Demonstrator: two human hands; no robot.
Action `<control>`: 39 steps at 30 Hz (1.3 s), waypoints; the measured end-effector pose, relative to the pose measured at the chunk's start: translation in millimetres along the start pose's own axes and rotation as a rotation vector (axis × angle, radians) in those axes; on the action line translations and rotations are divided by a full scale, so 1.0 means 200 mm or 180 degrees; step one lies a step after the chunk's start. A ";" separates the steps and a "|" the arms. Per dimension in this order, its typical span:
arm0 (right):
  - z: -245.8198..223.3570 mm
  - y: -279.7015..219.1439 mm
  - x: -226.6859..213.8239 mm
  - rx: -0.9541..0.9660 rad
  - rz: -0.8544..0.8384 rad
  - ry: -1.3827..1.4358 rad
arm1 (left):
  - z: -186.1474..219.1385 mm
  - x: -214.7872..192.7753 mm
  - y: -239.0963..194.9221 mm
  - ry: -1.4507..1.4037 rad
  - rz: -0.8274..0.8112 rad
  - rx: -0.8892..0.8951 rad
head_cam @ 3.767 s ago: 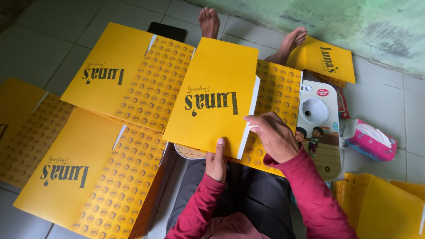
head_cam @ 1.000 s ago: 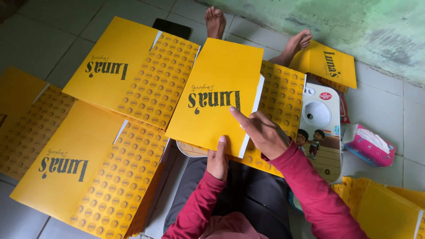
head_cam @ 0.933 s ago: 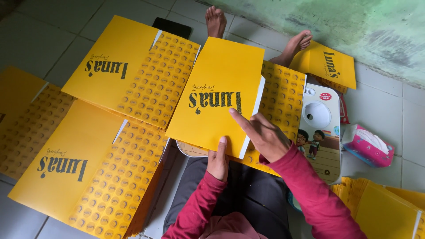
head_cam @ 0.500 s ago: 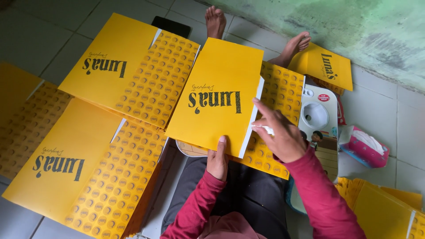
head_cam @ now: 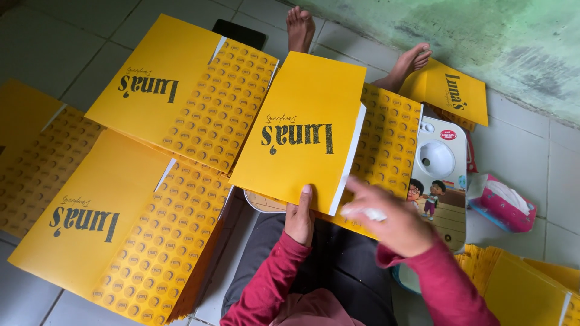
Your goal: The person sits on the floor and applies a white adhesive to the inner flaps of yellow cardboard boxes using a small brush. They then press the flaps to secure them and repeat the process on multiple boxes.
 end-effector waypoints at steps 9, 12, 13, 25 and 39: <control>0.80 -0.06 -0.57 0.0469 0.1701 -0.1763 | -0.04 -0.02 -0.02 0.0356 -0.0142 -0.0030; 0.86 -0.05 -0.56 0.0587 0.1695 -0.1902 | -0.05 -0.02 -0.03 0.0118 0.0015 -0.0136; 0.76 -0.07 -0.53 0.0574 0.1692 -0.1883 | -0.05 -0.02 -0.02 0.0129 0.0021 -0.0118; 0.46 -0.58 0.70 0.2118 -0.0574 0.2591 | 0.02 -0.01 -0.03 0.0299 -0.0243 0.0260; 0.89 -0.54 0.58 0.1426 0.1723 0.5745 | -0.05 -0.04 -0.06 -0.0150 -0.0201 -0.0104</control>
Point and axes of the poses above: each hand's wrist, its own y-axis towards the middle knuckle, its own x-axis out of the palm, z = x × y, the point moved 8 cm from there along y, towards the middle knuckle, and after that the axes turned 15 degrees about x, right-handed, at the moved point
